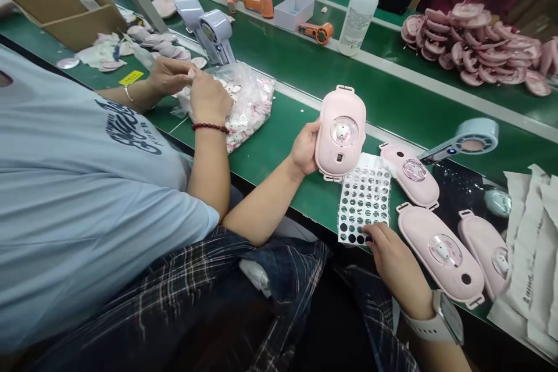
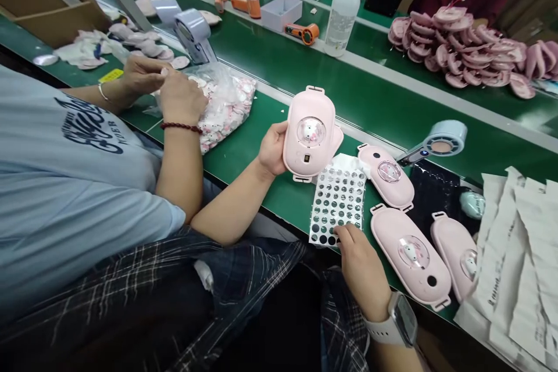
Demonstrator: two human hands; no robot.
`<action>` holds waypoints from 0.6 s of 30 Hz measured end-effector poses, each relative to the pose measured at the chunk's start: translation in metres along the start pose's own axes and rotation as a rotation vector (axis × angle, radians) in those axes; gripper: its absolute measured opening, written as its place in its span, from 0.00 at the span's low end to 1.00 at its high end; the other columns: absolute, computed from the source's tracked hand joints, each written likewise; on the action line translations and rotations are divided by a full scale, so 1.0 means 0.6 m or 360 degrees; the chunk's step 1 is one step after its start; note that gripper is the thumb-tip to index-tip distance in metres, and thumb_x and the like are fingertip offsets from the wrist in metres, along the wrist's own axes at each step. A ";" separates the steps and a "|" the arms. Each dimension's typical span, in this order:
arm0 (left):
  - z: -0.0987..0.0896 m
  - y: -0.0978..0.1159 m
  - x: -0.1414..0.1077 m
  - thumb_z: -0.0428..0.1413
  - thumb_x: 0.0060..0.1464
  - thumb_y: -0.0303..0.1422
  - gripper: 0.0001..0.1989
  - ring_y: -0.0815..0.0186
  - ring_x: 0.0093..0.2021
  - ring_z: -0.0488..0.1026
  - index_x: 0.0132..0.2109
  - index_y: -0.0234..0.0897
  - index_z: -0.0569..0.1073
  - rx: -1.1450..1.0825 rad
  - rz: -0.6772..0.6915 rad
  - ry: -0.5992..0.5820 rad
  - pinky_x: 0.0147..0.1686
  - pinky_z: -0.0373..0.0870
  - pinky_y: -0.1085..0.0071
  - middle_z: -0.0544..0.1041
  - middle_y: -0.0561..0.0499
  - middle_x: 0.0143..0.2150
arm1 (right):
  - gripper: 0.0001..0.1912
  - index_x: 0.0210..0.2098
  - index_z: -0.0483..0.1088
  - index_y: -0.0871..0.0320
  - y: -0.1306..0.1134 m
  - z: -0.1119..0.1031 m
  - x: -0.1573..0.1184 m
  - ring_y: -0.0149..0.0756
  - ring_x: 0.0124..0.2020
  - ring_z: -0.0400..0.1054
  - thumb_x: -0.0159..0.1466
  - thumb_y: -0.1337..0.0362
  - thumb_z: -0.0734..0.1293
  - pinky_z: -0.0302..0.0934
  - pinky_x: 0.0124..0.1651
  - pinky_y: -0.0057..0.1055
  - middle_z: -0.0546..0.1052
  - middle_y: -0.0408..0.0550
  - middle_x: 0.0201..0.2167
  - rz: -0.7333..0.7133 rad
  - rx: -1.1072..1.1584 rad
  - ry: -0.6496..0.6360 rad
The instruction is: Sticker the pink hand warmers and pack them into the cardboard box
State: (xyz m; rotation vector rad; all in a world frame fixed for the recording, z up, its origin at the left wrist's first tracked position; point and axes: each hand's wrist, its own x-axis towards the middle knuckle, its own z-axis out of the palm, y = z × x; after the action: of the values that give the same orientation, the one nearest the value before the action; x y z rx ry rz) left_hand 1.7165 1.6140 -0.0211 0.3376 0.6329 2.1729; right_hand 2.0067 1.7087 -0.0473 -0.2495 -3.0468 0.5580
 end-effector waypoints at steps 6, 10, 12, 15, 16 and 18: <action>0.022 -0.026 -0.060 0.52 0.68 0.43 0.24 0.47 0.72 0.64 0.63 0.33 0.72 0.0039 0.0016 0.0009 0.72 0.60 0.48 0.76 0.40 0.63 | 0.12 0.46 0.66 0.56 0.002 -0.003 0.007 0.46 0.42 0.70 0.71 0.78 0.58 0.65 0.46 0.44 0.73 0.51 0.41 0.0068 0.0023 -0.0134; 0.030 -0.033 -0.106 0.60 0.59 0.56 0.34 0.39 0.73 0.60 0.61 0.33 0.74 -0.0044 -0.0188 -0.0155 0.71 0.61 0.44 0.74 0.38 0.65 | 0.10 0.41 0.64 0.56 0.000 -0.011 0.014 0.44 0.38 0.69 0.68 0.78 0.59 0.64 0.42 0.43 0.71 0.50 0.38 0.0108 0.0063 -0.0147; 0.034 -0.035 -0.120 0.63 0.53 0.59 0.39 0.37 0.73 0.59 0.61 0.34 0.74 -0.0072 -0.0234 -0.0188 0.70 0.61 0.42 0.73 0.38 0.66 | 0.09 0.39 0.62 0.55 -0.002 -0.015 0.014 0.44 0.36 0.68 0.67 0.76 0.59 0.63 0.41 0.42 0.71 0.49 0.37 0.0117 0.0115 -0.0102; 0.041 -0.036 -0.131 0.63 0.51 0.61 0.42 0.38 0.74 0.59 0.61 0.33 0.74 -0.0097 -0.0257 -0.0184 0.71 0.61 0.43 0.73 0.37 0.66 | 0.08 0.39 0.63 0.55 -0.006 -0.020 0.010 0.45 0.36 0.68 0.66 0.74 0.59 0.63 0.40 0.42 0.71 0.50 0.35 0.0116 0.0197 -0.0084; 0.044 -0.037 -0.133 0.62 0.52 0.62 0.42 0.38 0.74 0.59 0.62 0.33 0.73 -0.0103 -0.0269 -0.0177 0.71 0.60 0.44 0.73 0.37 0.66 | 0.07 0.39 0.64 0.55 -0.007 -0.022 0.008 0.46 0.37 0.68 0.66 0.73 0.59 0.63 0.40 0.42 0.71 0.50 0.35 0.0126 0.0226 -0.0093; 0.050 -0.040 -0.136 0.60 0.52 0.63 0.44 0.38 0.73 0.60 0.63 0.33 0.72 -0.0128 -0.0327 -0.0183 0.70 0.61 0.43 0.74 0.36 0.65 | 0.06 0.38 0.65 0.54 -0.006 -0.028 0.006 0.47 0.37 0.68 0.66 0.71 0.59 0.63 0.40 0.43 0.72 0.50 0.34 0.0181 0.0316 -0.0133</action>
State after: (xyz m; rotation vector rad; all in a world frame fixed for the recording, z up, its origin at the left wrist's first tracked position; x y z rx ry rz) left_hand 1.7961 1.5725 -0.0109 0.3368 0.4926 1.9613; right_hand 2.0035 1.7116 -0.0305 -0.4025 -3.0397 0.8936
